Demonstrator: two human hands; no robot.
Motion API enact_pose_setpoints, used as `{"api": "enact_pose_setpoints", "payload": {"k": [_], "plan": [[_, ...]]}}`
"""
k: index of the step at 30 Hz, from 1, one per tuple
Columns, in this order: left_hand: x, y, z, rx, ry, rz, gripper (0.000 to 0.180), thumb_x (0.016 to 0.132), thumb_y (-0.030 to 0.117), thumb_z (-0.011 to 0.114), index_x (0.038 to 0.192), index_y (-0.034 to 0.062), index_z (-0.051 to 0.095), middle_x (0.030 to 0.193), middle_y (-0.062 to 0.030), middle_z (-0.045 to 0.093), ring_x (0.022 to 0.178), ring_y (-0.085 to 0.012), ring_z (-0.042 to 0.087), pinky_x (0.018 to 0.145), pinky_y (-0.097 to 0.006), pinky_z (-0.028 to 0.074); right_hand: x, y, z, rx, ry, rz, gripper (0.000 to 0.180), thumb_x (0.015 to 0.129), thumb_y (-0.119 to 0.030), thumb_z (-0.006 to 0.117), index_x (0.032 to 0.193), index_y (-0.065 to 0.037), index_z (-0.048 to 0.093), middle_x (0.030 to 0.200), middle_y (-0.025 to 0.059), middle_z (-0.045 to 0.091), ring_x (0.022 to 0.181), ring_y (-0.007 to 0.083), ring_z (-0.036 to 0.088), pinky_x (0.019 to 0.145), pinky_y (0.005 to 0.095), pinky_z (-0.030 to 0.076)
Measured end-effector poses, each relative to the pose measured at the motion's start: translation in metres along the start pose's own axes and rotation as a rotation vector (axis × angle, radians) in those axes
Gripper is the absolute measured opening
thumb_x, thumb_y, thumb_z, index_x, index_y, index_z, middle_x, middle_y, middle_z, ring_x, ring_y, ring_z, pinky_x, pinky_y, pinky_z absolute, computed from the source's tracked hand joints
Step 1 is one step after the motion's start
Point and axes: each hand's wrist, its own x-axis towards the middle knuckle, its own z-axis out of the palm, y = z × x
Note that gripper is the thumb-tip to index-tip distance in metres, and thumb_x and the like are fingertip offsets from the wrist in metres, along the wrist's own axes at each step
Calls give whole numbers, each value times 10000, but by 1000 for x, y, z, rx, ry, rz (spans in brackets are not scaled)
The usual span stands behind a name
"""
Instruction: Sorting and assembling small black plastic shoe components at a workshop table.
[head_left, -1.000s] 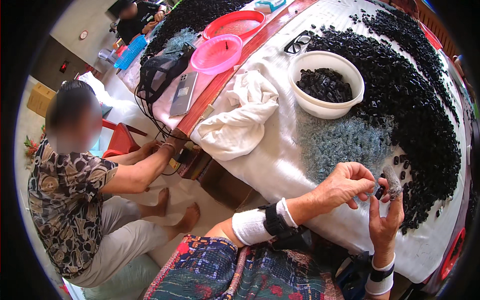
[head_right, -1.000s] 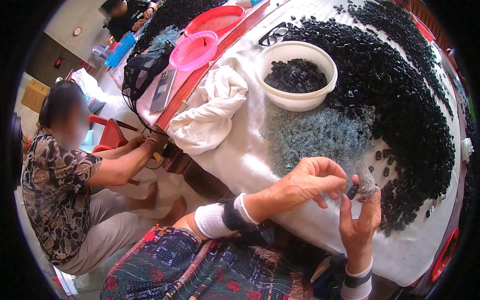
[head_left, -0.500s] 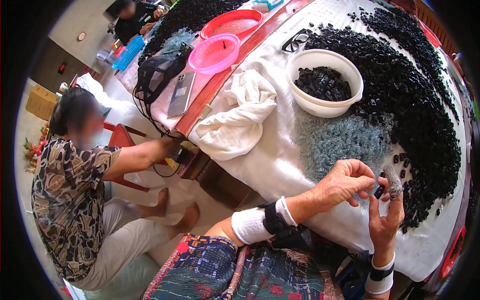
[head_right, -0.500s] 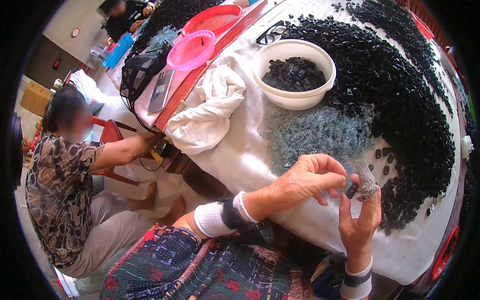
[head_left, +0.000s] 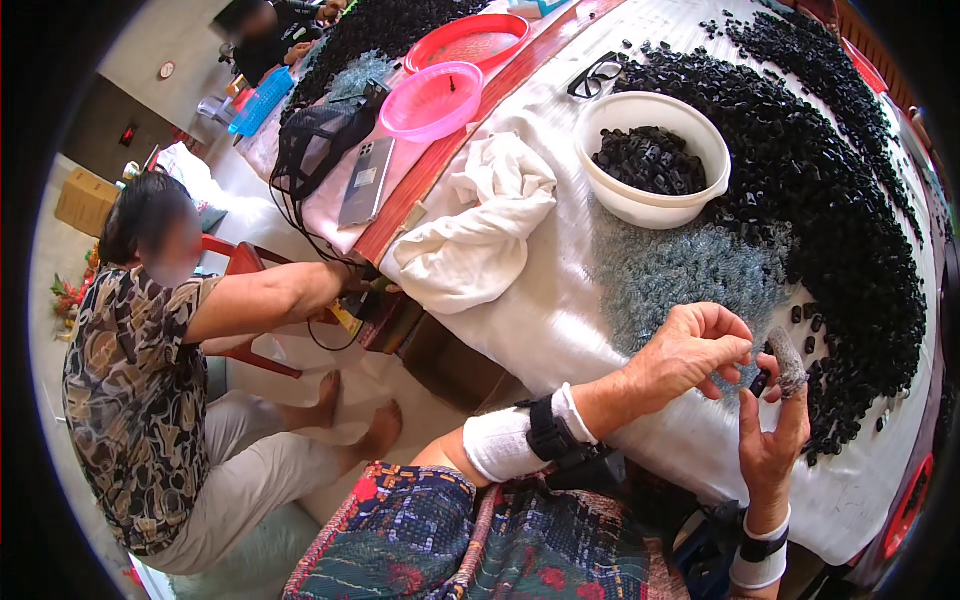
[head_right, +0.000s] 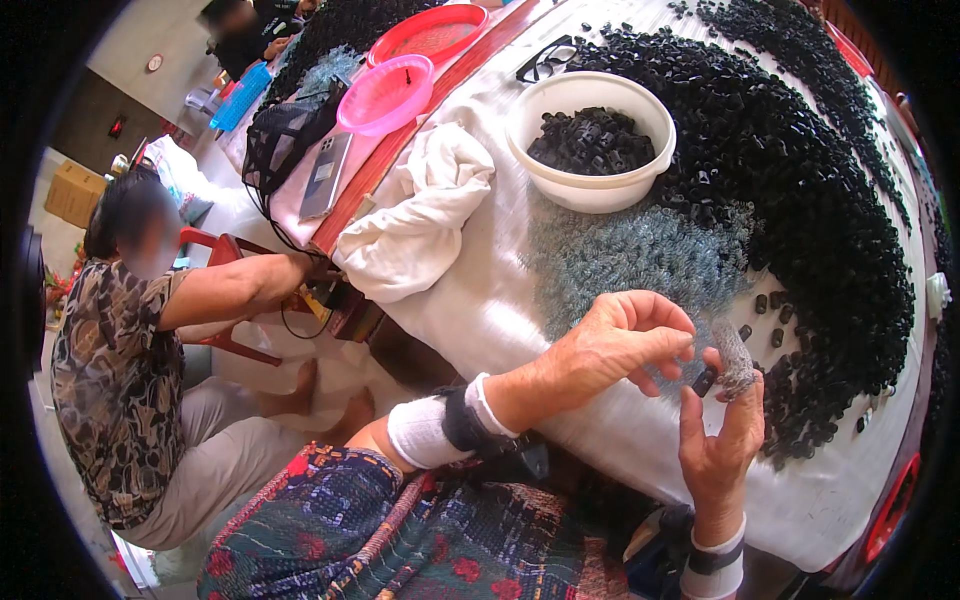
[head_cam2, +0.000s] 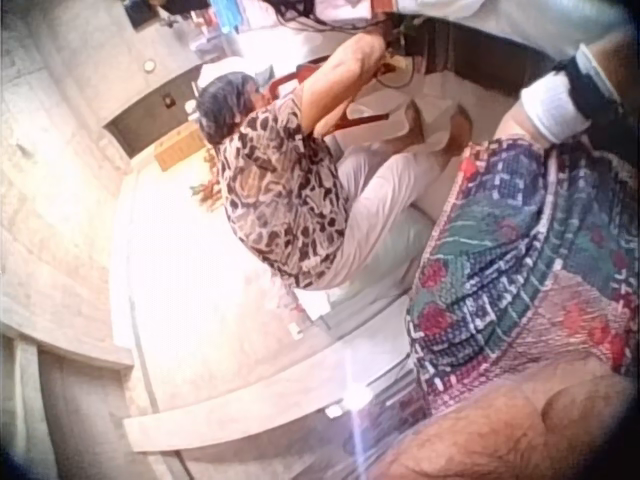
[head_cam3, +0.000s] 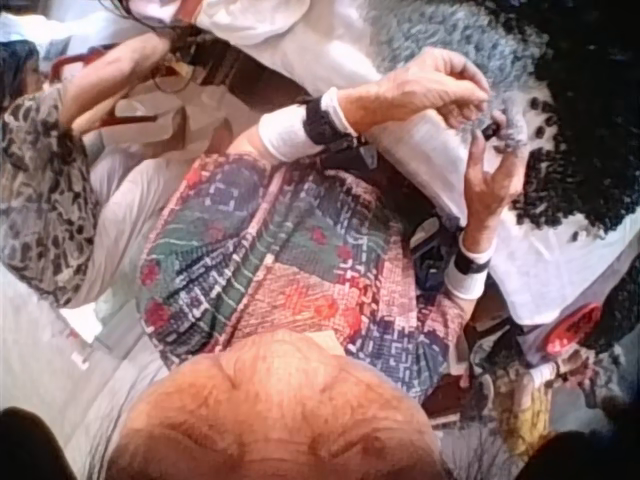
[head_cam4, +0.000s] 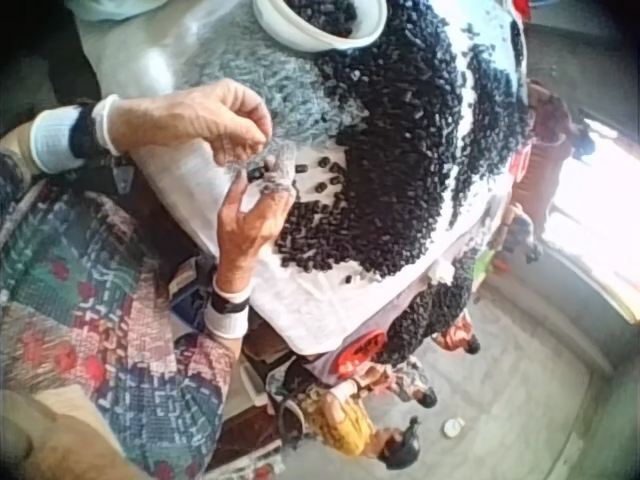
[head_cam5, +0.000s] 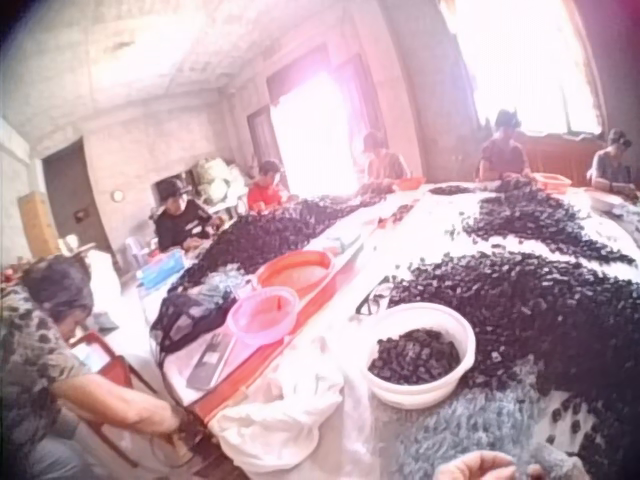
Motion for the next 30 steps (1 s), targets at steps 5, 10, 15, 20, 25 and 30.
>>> {"api": "enact_pose_setpoints", "payload": {"k": [5,10,15,20,25,30], "plan": [[1,-5,-4,-26,46,-80,263,869,196,673,1038,10,599,923,-45,655,760,-93,618,586,-230,532,1,2,4,59,-34,-41,422,750,61,664,1159,44,557,1039,171,627,903,317,612,784,386,492],[5,3,5,20,-10,-21,265,876,208,663,1046,16,597,933,-48,665,774,-96,621,601,-227,532,5,-1,-4,40,27,-6,447,757,77,643,1192,24,552,1069,167,632,904,322,615,786,388,492],[5,1,1,9,-17,-8,275,873,205,664,1055,12,591,942,-54,667,781,-102,621,612,-236,537,3,3,-3,12,-19,-24,415,767,65,642,1171,25,554,1084,166,630,918,328,612,783,378,491],[8,4,-1,1,-13,11,284,871,211,670,1055,9,591,934,-51,660,784,-110,621,619,-243,539,7,0,-3,16,-43,7,408,769,65,640,1166,27,555,1089,168,630,925,326,609,773,373,493],[6,10,8,111,-13,-64,330,870,231,683,1095,9,589,978,-50,625,813,-115,624,643,-255,539,8,5,-9,-16,103,-103,443,731,30,708,1150,16,565,1052,156,642,895,322,608,747,379,499],[-4,9,7,112,-86,-126,288,885,240,665,1064,19,619,958,-29,642,809,-101,631,652,-244,532,19,2,0,8,104,-213,411,665,1,752,1048,16,606,889,120,642,825,308,610,713,390,507]]}}
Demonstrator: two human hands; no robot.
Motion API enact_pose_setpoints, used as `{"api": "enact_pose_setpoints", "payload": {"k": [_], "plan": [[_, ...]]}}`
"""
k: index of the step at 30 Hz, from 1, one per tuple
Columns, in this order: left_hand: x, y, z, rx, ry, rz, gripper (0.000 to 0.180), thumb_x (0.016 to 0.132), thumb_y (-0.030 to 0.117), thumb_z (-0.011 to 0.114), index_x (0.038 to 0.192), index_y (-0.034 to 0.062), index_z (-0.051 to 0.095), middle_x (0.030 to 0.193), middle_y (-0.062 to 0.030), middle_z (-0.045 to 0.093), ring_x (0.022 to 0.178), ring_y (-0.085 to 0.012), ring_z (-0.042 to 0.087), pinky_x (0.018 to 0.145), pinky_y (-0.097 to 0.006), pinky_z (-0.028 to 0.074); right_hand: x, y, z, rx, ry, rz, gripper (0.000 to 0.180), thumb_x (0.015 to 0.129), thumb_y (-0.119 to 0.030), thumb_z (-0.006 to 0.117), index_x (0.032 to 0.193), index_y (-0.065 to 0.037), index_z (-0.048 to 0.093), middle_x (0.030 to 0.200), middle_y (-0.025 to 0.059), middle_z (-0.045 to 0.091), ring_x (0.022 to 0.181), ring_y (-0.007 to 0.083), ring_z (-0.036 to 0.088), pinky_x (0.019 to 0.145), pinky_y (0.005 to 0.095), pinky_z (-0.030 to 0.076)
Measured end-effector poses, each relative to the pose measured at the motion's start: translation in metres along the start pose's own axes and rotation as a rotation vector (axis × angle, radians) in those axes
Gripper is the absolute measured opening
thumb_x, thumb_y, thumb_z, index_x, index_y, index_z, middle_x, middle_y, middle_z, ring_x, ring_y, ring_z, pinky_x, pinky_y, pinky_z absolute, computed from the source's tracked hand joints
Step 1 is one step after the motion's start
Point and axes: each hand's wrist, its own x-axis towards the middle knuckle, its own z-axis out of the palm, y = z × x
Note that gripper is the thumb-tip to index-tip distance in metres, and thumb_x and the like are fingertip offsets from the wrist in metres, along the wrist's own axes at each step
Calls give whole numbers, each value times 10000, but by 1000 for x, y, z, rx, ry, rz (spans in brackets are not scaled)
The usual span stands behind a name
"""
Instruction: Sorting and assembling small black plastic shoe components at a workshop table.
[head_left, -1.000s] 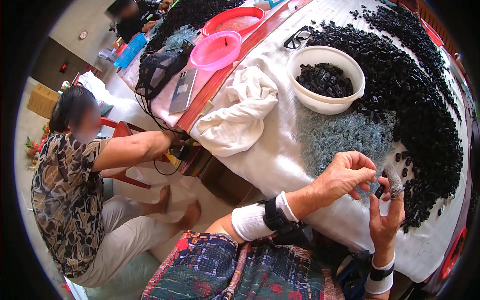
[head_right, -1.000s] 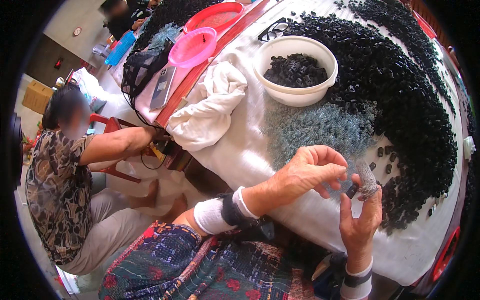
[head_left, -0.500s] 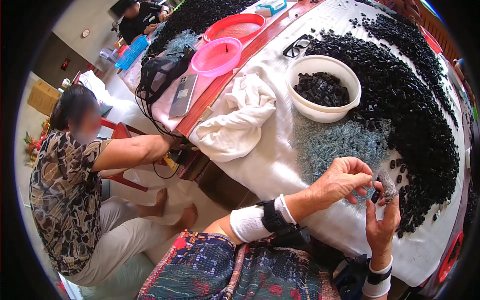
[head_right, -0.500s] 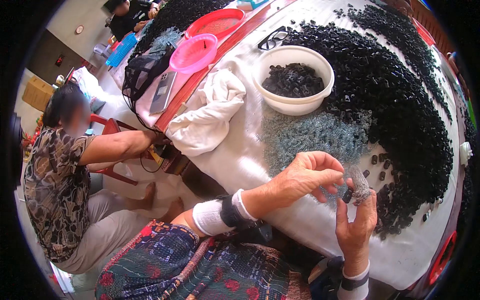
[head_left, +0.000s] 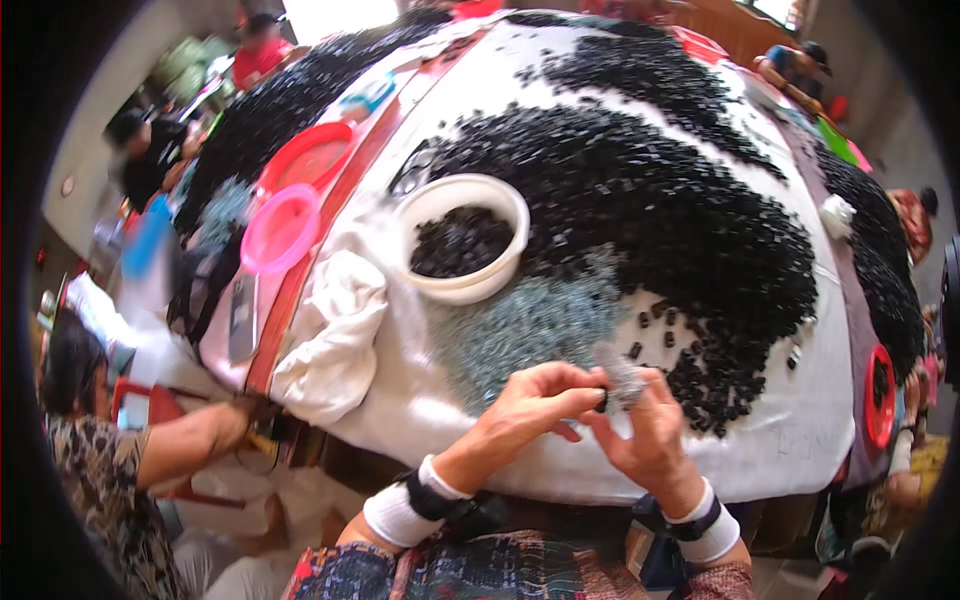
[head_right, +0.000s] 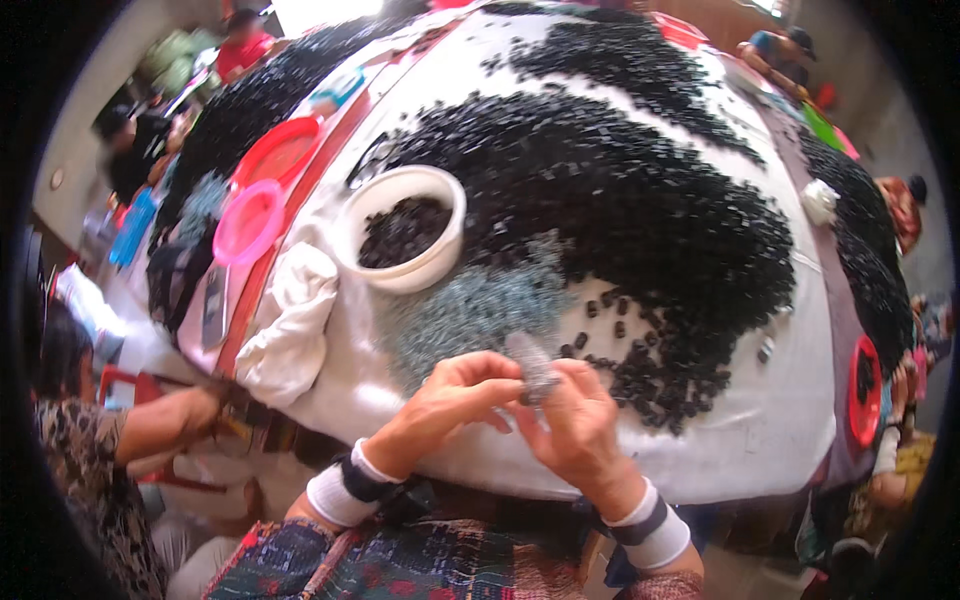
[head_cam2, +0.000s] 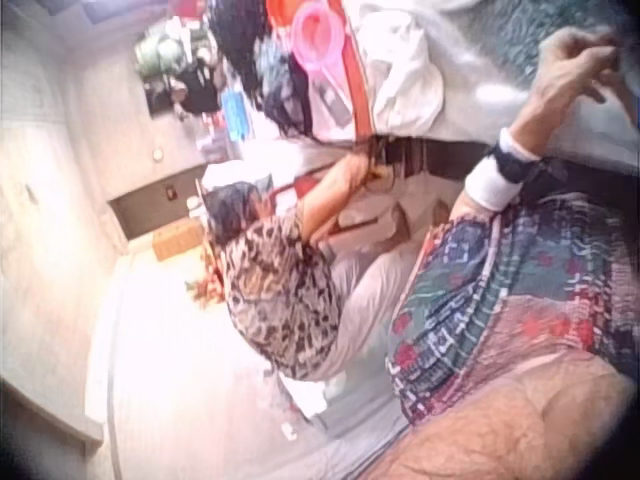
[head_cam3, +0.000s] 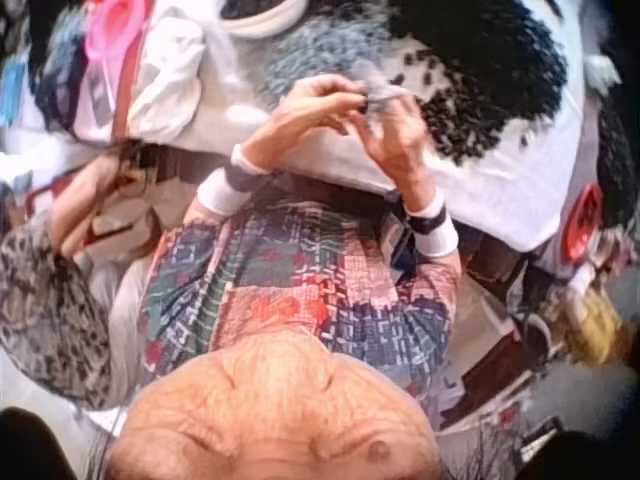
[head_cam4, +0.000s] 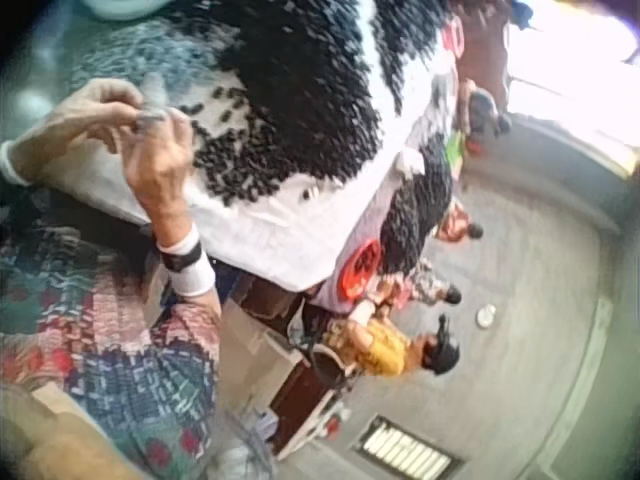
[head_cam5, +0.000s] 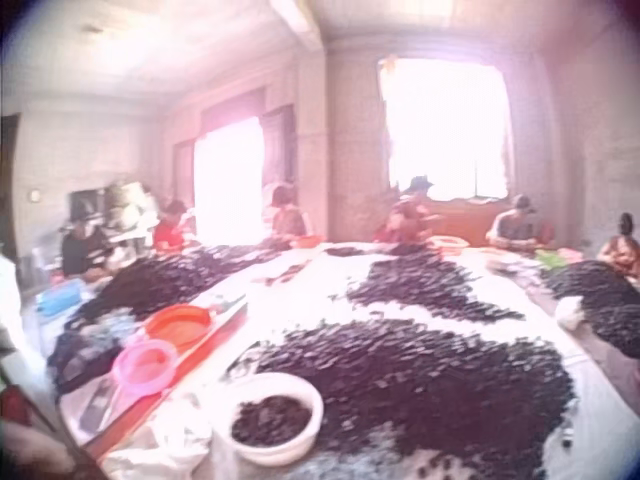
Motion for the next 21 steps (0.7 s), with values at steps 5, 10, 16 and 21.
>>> {"api": "enact_pose_setpoints", "payload": {"k": [5,10,16,21], "plan": [[-2,-7,-2,59,-75,3,232,900,223,652,1014,20,651,933,-14,654,809,-80,622,677,-234,537,-3,-3,0,-34,4,-65,411,652,-27,743,1034,30,603,825,97,646,794,298,613,717,392,506],[-6,-1,-4,27,-25,42,213,909,218,644,981,18,658,909,-46,673,771,-93,635,671,-235,538,5,-12,-8,-38,-15,-61,465,651,-65,759,1076,33,597,1024,158,620,899,321,600,771,413,503],[9,39,-34,-189,216,369,167,954,189,560,1004,44,627,952,-121,693,755,-166,691,624,-314,594,-1,8,-17,-60,43,22,479,681,-11,713,1133,50,564,1101,202,566,944,355,576,785,406,505],[10,48,-33,-247,271,382,155,920,94,600,1047,7,613,973,-142,687,772,-177,697,637,-286,605,-12,13,-22,-48,52,114,456,704,6,689,1140,50,565,1049,201,579,922,353,581,775,401,508]]}}
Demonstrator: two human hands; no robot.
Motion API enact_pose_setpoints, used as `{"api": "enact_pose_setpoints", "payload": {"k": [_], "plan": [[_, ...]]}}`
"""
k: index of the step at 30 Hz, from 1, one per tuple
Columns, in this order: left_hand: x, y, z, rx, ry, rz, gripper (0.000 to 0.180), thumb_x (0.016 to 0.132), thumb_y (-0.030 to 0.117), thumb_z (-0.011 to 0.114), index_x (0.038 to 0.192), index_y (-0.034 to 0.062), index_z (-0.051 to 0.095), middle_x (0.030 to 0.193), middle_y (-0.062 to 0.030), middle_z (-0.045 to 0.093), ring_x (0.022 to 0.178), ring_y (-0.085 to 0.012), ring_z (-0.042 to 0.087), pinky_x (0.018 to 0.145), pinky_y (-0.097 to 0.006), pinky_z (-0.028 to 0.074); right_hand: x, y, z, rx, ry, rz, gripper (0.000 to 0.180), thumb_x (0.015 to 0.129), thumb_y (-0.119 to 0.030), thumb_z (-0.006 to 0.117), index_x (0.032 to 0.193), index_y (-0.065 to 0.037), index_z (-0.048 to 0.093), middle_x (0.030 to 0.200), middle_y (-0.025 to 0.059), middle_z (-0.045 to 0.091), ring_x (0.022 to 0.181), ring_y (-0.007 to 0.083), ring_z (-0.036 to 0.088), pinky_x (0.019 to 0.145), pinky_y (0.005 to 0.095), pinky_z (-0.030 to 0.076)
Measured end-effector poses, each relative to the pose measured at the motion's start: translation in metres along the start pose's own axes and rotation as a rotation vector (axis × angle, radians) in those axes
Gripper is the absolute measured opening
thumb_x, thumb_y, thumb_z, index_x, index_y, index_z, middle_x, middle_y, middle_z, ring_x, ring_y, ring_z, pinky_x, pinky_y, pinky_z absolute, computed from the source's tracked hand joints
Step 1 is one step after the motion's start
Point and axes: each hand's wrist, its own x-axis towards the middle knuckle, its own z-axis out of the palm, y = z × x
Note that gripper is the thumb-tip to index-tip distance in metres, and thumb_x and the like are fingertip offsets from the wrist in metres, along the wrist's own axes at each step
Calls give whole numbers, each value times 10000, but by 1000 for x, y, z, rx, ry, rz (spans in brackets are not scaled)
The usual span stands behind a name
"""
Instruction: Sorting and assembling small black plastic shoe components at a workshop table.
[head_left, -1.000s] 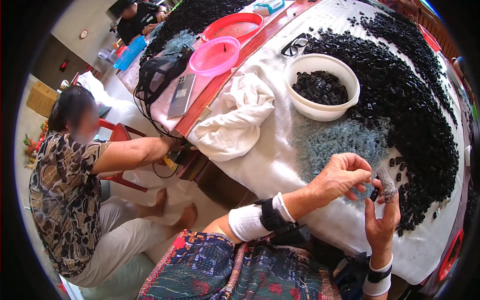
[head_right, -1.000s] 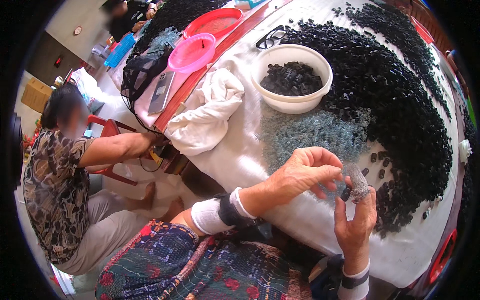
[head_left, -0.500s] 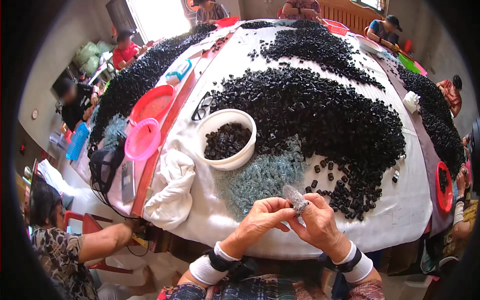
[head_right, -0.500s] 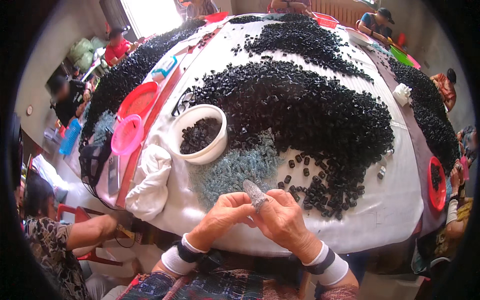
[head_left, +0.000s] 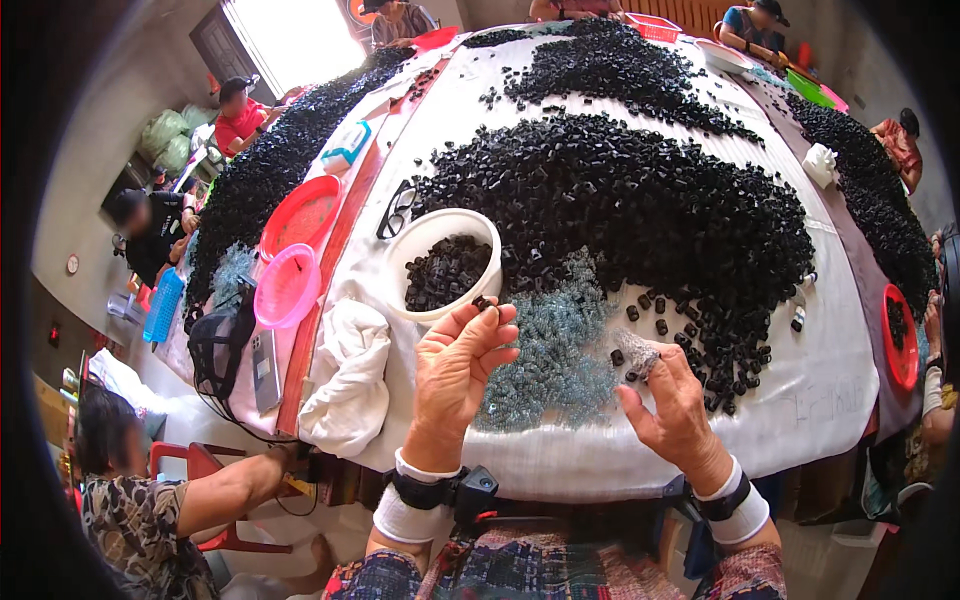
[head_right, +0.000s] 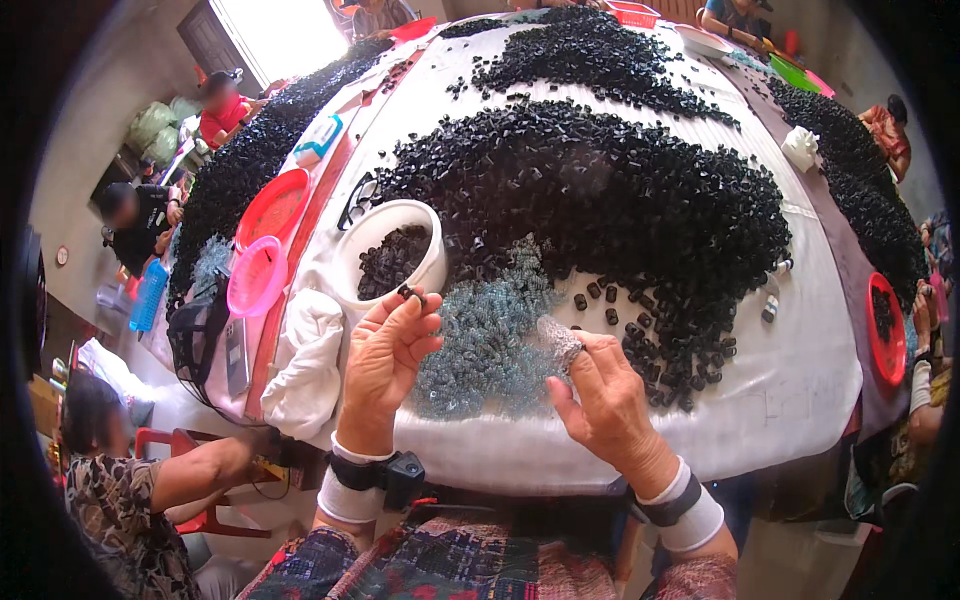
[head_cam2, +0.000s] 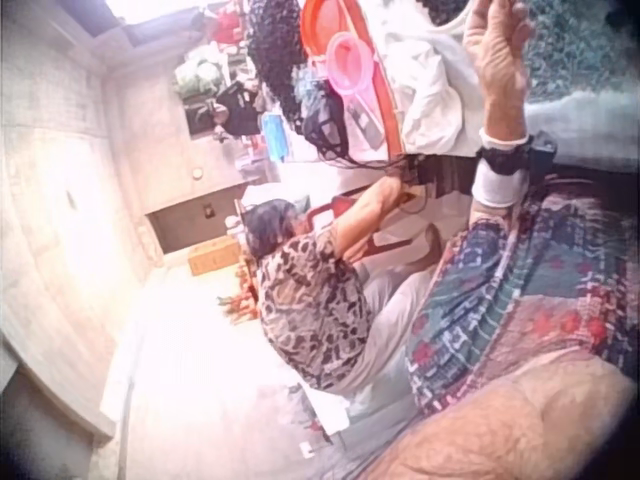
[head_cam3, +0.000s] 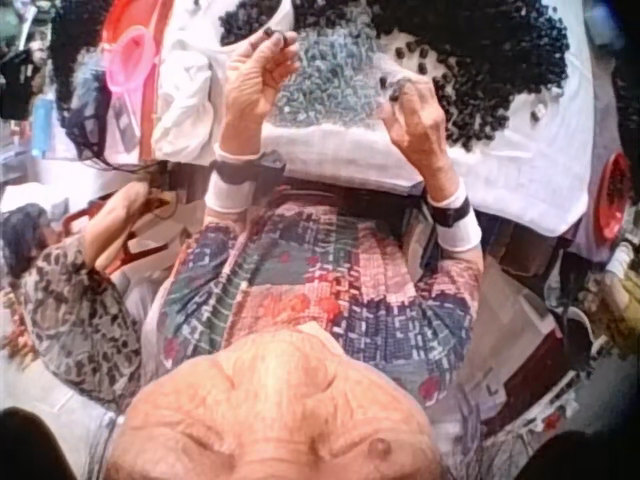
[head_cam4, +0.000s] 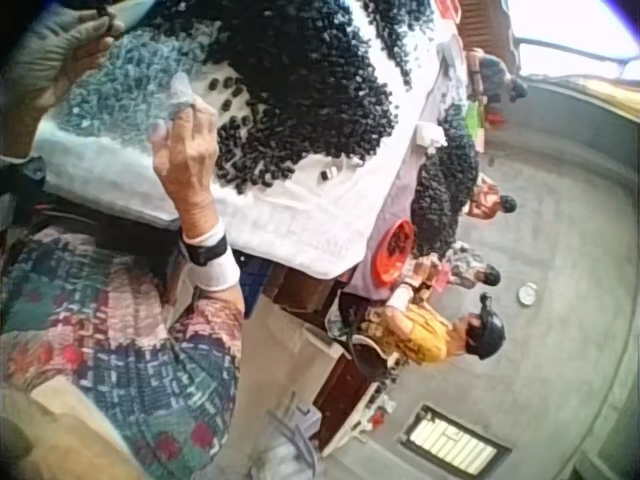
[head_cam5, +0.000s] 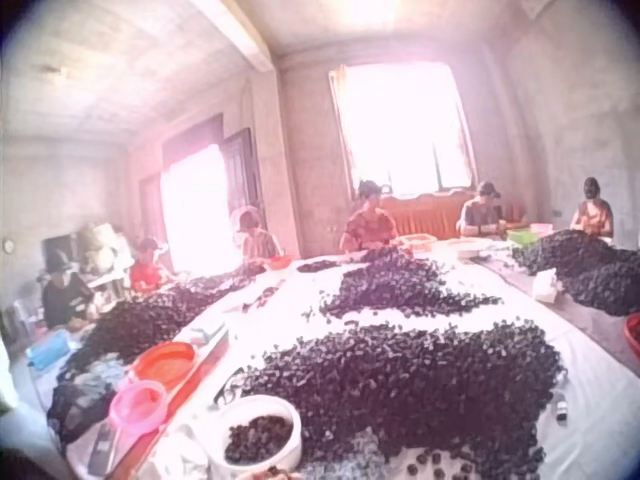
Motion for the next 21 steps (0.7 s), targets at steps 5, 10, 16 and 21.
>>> {"api": "enact_pose_setpoints", "payload": {"k": [5,10,16,21], "plan": [[2,-8,-5,56,1,-26,159,913,93,608,1055,22,613,995,-132,685,785,-165,694,634,-287,604,0,5,-3,-19,20,5,361,713,12,682,1060,48,587,1027,209,575,901,371,578,761,405,505],[20,16,-20,50,146,89,246,933,122,584,1145,8,532,1033,-177,670,828,-214,693,618,-296,598,7,11,-8,-87,58,-20,219,729,21,675,930,66,600,977,211,581,857,364,582,720,390,502],[26,27,-18,-122,147,95,201,976,212,514,1059,29,517,1107,-221,631,873,-263,684,651,-344,605,1,25,-15,-135,28,55,206,721,101,633,920,64,600,841,186,593,811,347,574,697,393,496],[1,4,-10,-78,-67,-27,134,953,154,549,1022,41,537,925,-161,676,737,-207,690,590,-338,601,-1,29,-12,-188,-114,-4,236,720,79,607,951,36,590,849,158,613,840,341,578,755,395,490]]}}
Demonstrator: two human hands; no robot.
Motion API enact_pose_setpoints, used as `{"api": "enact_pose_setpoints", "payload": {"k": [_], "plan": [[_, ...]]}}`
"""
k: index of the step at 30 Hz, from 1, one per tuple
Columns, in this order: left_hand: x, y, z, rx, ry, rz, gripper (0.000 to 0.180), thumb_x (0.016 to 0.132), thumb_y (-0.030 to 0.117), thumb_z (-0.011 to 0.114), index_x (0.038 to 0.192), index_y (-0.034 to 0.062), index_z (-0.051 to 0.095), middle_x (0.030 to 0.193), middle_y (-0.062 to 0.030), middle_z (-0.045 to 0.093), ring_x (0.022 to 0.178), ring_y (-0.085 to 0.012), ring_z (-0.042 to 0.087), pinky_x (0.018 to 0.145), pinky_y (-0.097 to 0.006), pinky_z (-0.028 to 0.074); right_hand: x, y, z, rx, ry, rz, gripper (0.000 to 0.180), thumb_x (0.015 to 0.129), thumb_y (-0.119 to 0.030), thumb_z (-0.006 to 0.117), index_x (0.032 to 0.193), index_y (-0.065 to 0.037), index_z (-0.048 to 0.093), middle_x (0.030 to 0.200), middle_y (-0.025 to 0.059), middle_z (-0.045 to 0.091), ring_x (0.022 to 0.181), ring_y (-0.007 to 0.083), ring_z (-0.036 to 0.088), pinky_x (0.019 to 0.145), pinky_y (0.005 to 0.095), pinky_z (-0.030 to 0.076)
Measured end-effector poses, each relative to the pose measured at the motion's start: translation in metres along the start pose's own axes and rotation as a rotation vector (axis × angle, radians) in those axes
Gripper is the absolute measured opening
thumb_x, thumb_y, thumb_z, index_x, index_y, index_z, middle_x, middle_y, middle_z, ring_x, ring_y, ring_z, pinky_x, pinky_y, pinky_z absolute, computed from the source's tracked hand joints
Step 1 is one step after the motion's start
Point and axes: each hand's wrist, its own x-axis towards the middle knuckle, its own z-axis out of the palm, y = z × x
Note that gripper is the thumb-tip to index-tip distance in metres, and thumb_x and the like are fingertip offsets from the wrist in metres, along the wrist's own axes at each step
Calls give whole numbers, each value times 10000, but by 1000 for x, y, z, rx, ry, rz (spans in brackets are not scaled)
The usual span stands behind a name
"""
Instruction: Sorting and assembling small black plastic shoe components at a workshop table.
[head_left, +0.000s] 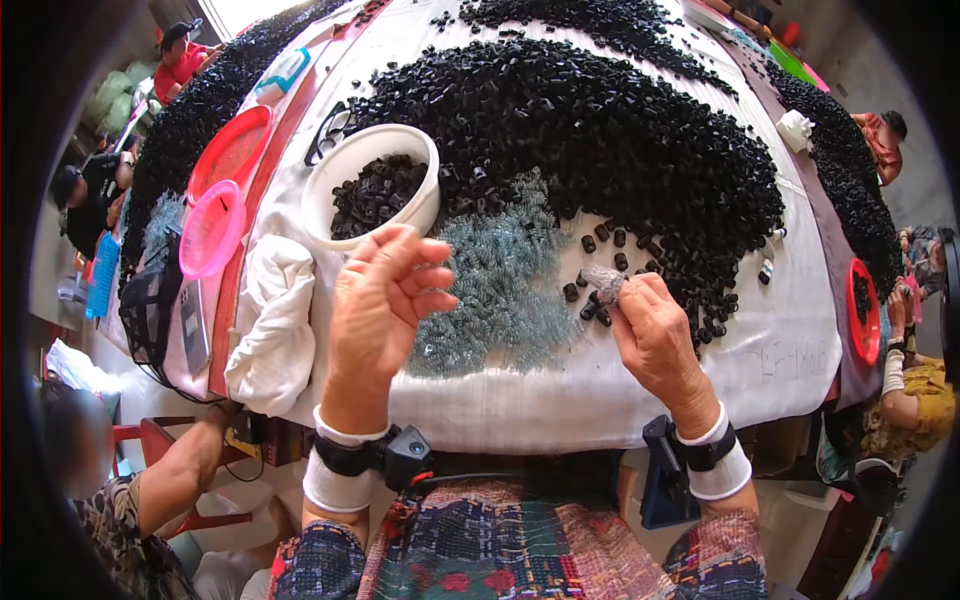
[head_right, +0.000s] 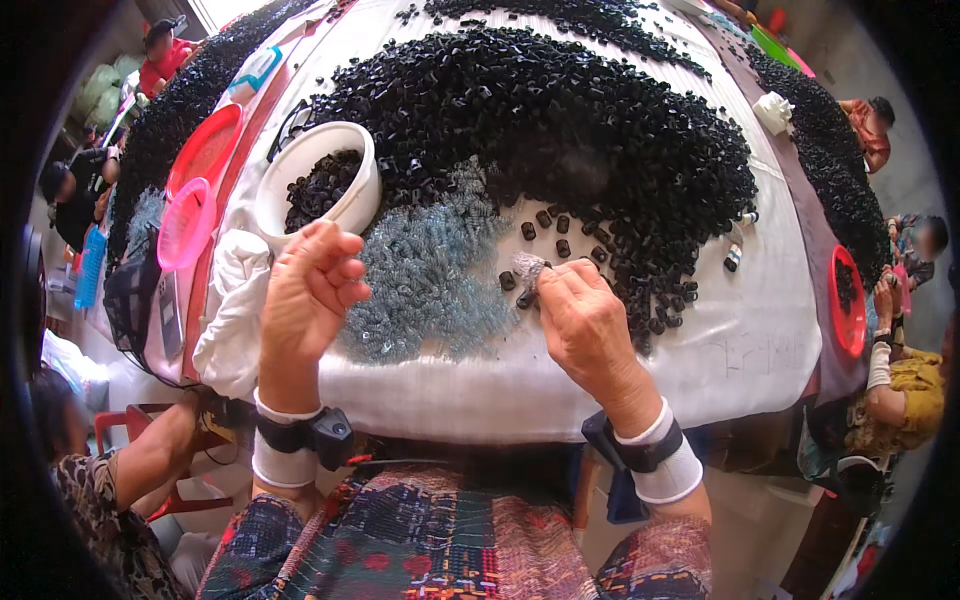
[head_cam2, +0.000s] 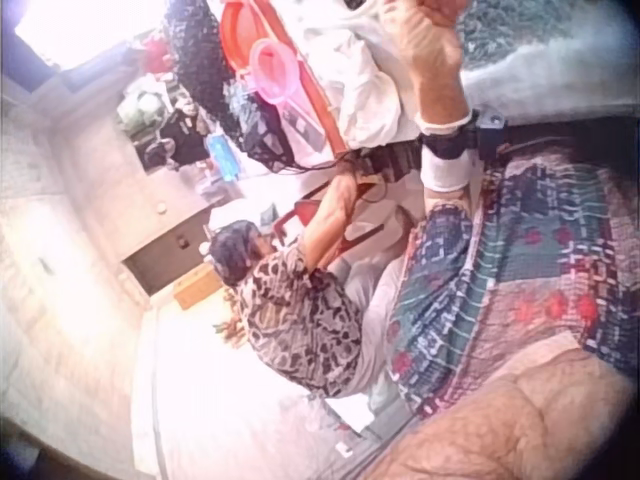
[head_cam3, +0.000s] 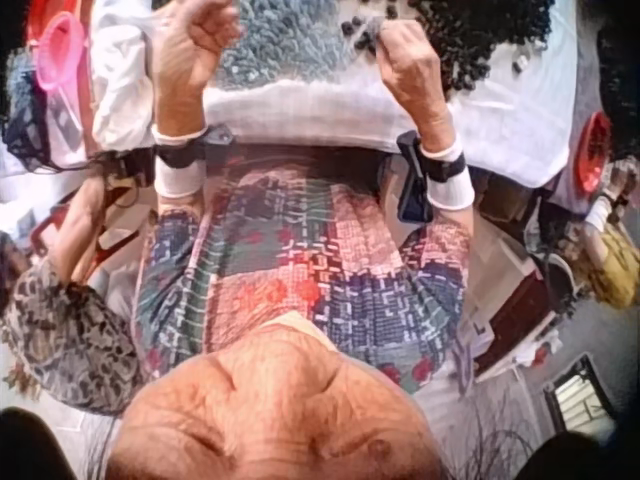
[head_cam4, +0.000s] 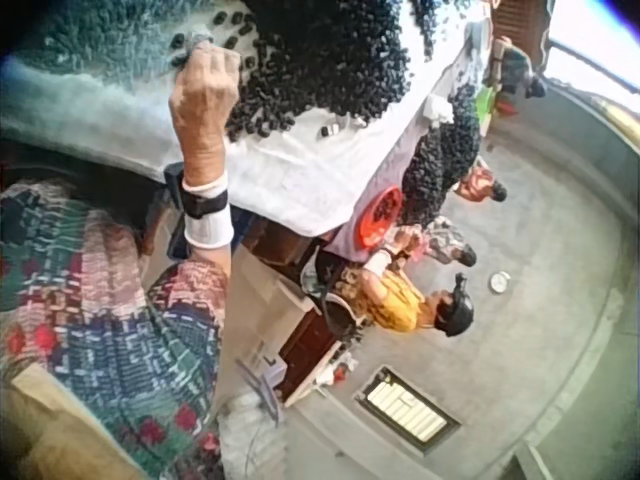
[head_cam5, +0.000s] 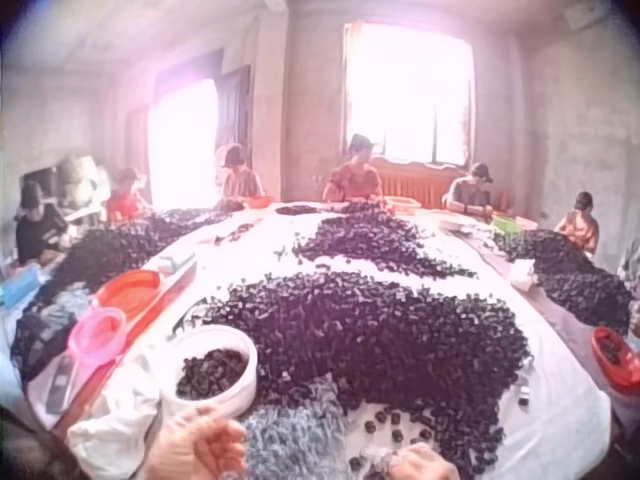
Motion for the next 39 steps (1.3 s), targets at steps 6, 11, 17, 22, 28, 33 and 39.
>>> {"api": "enact_pose_setpoints", "payload": {"k": [6,11,17,22,28,33,39], "plan": [[-20,-31,9,133,-68,-230,146,927,142,601,1014,39,546,886,-129,670,708,-156,670,572,-274,571,-1,5,15,-102,-138,-49,245,748,13,570,991,-9,599,889,98,635,913,277,573,780,355,473],[-30,-44,8,220,-107,-351,155,928,156,605,1021,42,555,890,-110,668,728,-150,669,584,-266,568,-8,15,15,-260,-172,-43,256,751,-27,582,1006,-30,606,939,65,641,934,241,565,769,352,446],[-31,-56,8,240,-127,-425,126,921,133,608,1004,46,568,891,-107,665,726,-149,667,580,-278,567,-9,16,9,-309,-121,-25,249,749,-39,602,998,-33,611,921,66,644,917,241,572,770,355,429],[-32,-57,11,241,-149,-437,133,922,139,608,1002,40,566,891,-104,661,747,-147,665,591,-274,567,2,16,-5,-324,-94,-6,256,750,-22,603,1007,-24,608,933,78,645,901,251,575,760,356,447],[-32,-57,6,217,-123,-428,138,923,142,607,1003,38,564,893,-107,660,748,-148,664,592,-272,567,24,16,5,-195,-107,-68,301,734,35,578,1032,3,606,912,95,649,887,271,581,787,349,491],[-32,-54,0,182,-96,-417,136,923,141,607,1004,40,564,898,-109,660,742,-146,663,593,-270,566,35,11,13,-204,-187,-97,311,721,29,581,1031,4,599,894,104,640,881,280,583,784,354,490],[-40,-48,2,254,-73,-447,187,922,188,618,1028,47,557,939,-104,654,774,-150,651,607,-258,539,36,7,33,-87,-274,-175,270,704,46,569,969,-4,558,867,140,598,851,334,572,734,407,472]]}}
